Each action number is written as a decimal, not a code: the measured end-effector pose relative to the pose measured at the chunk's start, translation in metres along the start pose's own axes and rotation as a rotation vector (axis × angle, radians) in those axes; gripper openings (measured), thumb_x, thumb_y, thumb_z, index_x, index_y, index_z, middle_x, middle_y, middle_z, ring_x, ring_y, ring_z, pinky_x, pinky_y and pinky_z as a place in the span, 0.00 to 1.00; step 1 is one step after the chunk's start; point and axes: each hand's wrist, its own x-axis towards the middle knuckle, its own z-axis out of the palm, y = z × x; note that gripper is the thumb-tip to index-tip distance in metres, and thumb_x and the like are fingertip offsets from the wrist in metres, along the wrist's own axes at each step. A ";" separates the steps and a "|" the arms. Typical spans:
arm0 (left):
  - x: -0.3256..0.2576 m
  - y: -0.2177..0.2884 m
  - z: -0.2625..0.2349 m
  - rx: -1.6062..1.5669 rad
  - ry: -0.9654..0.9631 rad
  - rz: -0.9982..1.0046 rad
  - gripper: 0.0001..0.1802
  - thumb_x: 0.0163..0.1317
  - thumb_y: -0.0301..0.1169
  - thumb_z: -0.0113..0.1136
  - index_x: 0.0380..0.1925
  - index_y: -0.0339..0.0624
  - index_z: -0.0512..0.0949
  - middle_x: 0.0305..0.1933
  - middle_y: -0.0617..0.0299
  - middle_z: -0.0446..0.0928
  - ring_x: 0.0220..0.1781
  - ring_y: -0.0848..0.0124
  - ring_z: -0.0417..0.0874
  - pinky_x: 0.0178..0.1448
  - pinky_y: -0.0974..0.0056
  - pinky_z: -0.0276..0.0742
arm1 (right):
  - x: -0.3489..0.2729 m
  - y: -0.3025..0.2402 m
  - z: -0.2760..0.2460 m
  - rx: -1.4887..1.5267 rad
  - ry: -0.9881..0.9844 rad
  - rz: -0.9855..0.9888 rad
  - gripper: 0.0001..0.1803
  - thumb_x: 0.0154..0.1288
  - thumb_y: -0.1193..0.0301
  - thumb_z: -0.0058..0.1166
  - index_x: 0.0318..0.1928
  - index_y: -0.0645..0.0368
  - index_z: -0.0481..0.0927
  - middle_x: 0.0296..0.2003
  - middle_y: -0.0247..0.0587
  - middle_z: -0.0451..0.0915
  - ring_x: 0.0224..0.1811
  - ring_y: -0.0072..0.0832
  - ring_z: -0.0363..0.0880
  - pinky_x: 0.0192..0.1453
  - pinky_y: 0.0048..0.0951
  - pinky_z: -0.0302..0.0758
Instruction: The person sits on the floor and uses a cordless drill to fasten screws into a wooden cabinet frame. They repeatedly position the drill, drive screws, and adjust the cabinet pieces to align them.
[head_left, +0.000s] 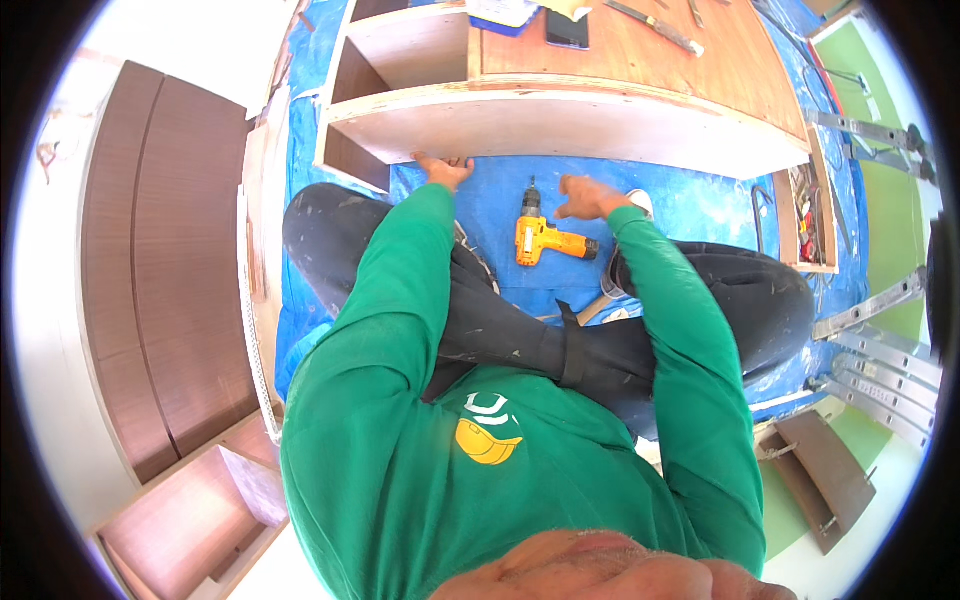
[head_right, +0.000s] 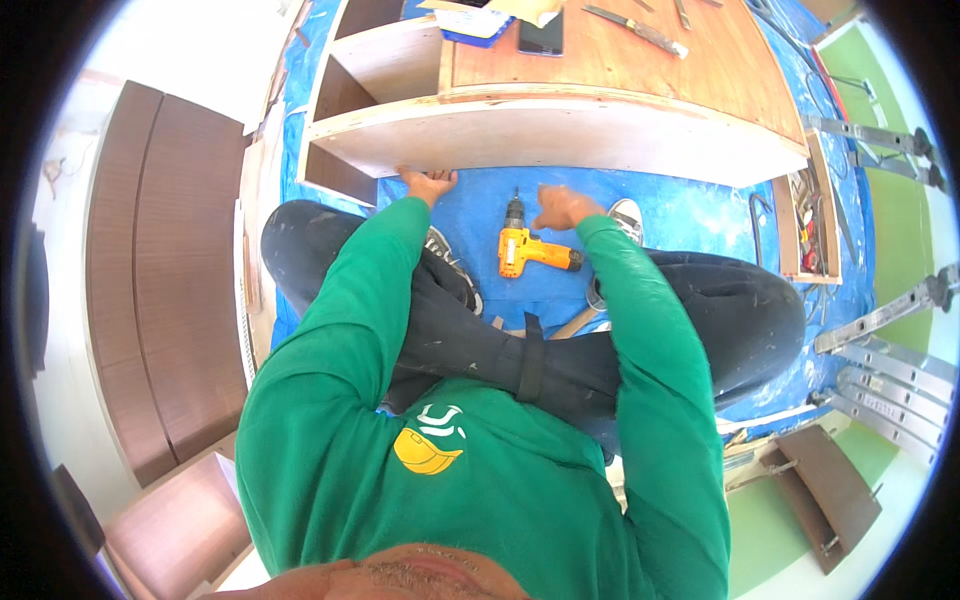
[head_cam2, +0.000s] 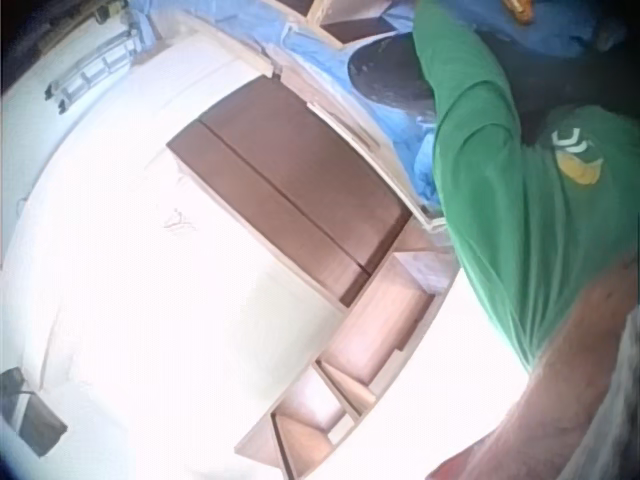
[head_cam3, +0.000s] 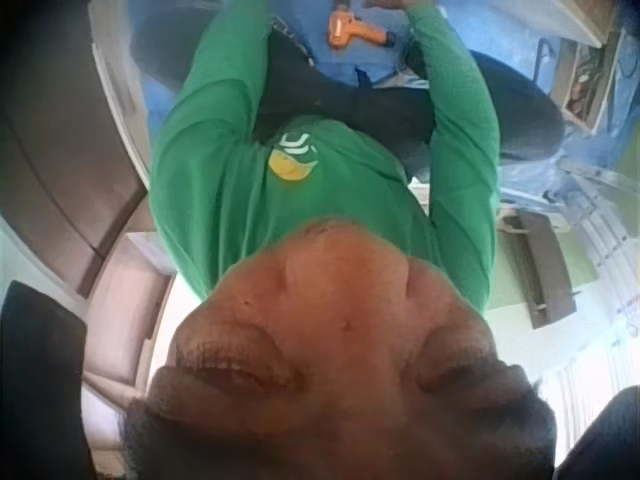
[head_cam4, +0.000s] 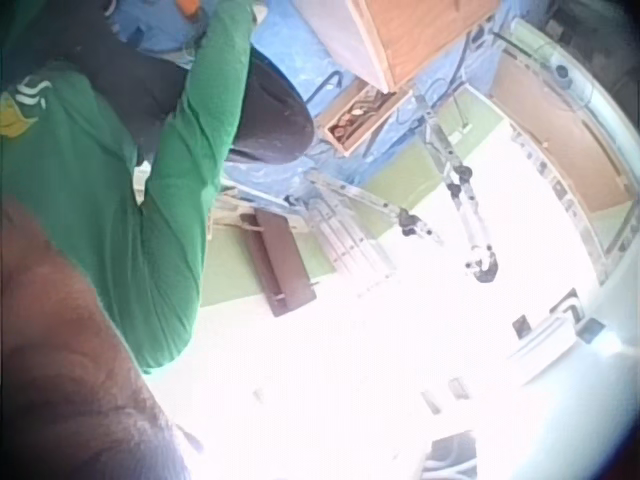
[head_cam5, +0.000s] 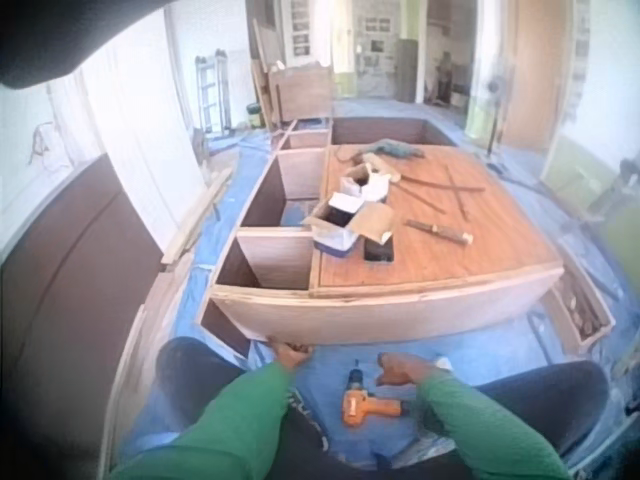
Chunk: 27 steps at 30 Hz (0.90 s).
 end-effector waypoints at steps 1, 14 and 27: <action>0.000 -0.004 0.001 -0.004 0.020 0.013 0.58 0.53 0.89 0.35 0.53 0.47 0.78 0.55 0.59 0.82 0.62 0.59 0.77 0.67 0.42 0.60 | -0.013 -0.007 -0.023 -0.028 0.032 -0.013 0.37 0.61 0.52 0.70 0.64 0.62 0.76 0.60 0.60 0.81 0.66 0.54 0.78 0.69 0.48 0.76; 0.000 -0.017 -0.007 0.060 -0.053 0.034 0.63 0.58 0.87 0.30 0.70 0.42 0.69 0.69 0.56 0.77 0.76 0.58 0.72 0.69 0.54 0.55 | -0.278 -0.207 -0.151 0.394 0.064 -1.133 0.22 0.65 0.68 0.68 0.57 0.62 0.81 0.46 0.41 0.85 0.47 0.38 0.85 0.53 0.40 0.80; -0.022 0.037 0.007 0.136 -0.182 0.420 0.51 0.70 0.75 0.35 0.83 0.59 0.49 0.88 0.64 0.50 0.85 0.56 0.52 0.82 0.37 0.50 | -0.308 -0.175 -0.180 0.296 0.024 -1.228 0.19 0.66 0.73 0.64 0.57 0.63 0.85 0.43 0.45 0.86 0.39 0.36 0.86 0.45 0.41 0.82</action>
